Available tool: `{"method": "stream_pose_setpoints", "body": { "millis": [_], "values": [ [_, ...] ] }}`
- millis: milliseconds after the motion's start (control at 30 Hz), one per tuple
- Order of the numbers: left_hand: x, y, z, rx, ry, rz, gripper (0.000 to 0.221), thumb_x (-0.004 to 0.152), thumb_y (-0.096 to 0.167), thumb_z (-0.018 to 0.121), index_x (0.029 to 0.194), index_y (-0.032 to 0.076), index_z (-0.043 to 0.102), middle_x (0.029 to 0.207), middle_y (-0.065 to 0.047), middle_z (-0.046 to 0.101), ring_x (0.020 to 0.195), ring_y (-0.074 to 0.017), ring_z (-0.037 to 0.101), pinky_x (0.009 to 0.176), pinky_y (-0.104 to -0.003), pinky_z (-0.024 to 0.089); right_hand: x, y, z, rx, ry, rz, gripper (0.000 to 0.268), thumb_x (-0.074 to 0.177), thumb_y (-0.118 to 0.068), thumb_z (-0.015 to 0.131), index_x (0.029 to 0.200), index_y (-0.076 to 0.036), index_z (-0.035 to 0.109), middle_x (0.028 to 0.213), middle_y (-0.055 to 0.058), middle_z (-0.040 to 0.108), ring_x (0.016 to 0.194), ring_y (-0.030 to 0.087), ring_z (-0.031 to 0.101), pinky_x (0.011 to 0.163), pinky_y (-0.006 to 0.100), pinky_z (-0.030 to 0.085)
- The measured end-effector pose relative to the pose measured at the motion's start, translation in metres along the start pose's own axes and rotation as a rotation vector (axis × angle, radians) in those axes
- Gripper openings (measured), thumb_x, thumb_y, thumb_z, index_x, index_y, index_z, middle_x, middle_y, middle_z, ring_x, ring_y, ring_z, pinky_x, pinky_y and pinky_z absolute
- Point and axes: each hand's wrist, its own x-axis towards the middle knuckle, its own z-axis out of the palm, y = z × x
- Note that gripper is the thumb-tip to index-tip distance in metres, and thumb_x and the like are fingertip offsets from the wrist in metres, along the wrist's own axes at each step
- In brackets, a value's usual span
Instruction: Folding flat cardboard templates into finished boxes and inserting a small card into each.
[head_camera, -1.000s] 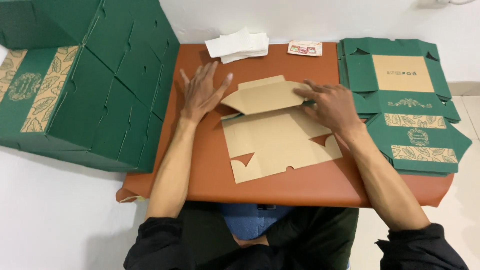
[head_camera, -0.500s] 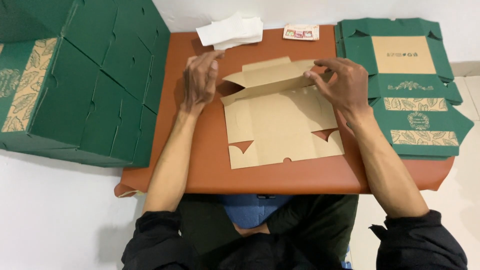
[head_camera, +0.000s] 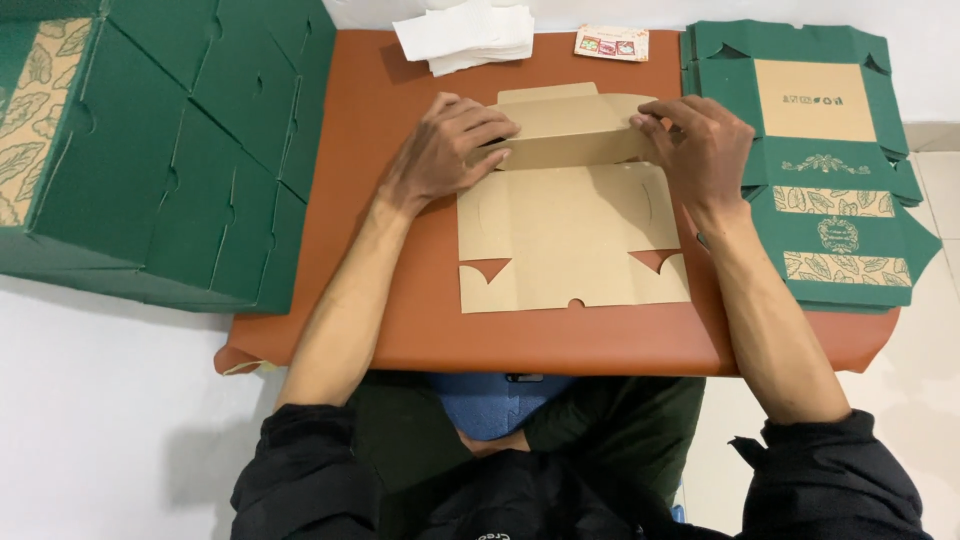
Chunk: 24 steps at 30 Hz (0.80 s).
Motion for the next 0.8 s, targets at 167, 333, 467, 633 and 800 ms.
{"method": "stream_pose_setpoints", "body": {
  "millis": [167,333,467,633,800],
  "values": [
    [-0.003,-0.001,0.003,0.001,-0.038,-0.043,0.021,0.108,0.013,0.076,0.129,0.013,0.075,0.124,-0.001,0.076,0.110,-0.0242,0.068,0.091,-0.039,0.048,0.005,0.000,-0.001,-0.056,0.060,-0.051,0.011,0.113,-0.017,0.086,0.103,-0.011,0.089,0.095,0.001,0.084,0.080,0.018,0.074,0.065,0.030,0.052],
    [-0.006,-0.001,0.007,0.035,-0.044,-0.041,0.019,0.112,0.016,0.070,0.131,0.014,0.074,0.127,0.000,0.072,0.116,-0.0254,0.066,0.089,-0.039,0.049,0.008,-0.003,-0.003,-0.064,0.079,-0.063,0.024,0.123,-0.023,0.074,0.111,-0.009,0.089,0.094,0.003,0.083,0.077,0.018,0.068,0.061,0.031,0.047],
    [-0.009,-0.003,0.011,-0.007,-0.058,-0.074,0.024,0.110,0.014,0.070,0.134,0.015,0.072,0.130,0.001,0.072,0.121,-0.0251,0.064,0.093,-0.041,0.049,0.011,-0.004,-0.002,-0.035,0.087,-0.078,0.020,0.121,-0.016,0.074,0.113,-0.005,0.088,0.099,0.006,0.084,0.078,0.018,0.071,0.064,0.031,0.051],
    [-0.012,-0.006,0.019,-0.028,-0.039,-0.092,0.024,0.110,0.016,0.070,0.134,0.015,0.072,0.131,0.000,0.072,0.121,-0.0251,0.064,0.093,-0.041,0.050,0.021,-0.004,-0.005,0.069,0.111,-0.044,0.024,0.124,-0.014,0.070,0.118,0.002,0.087,0.097,0.013,0.083,0.072,0.019,0.066,0.058,0.031,0.051],
    [-0.014,-0.007,0.024,-0.006,-0.023,-0.063,0.032,0.107,0.020,0.076,0.138,0.014,0.069,0.132,-0.001,0.071,0.121,-0.0268,0.064,0.097,-0.043,0.050,0.037,-0.012,-0.028,0.245,-0.063,0.105,0.019,0.124,-0.008,0.070,0.128,0.006,0.082,0.109,0.018,0.082,0.084,0.025,0.069,0.066,0.036,0.056]
  ]
}}
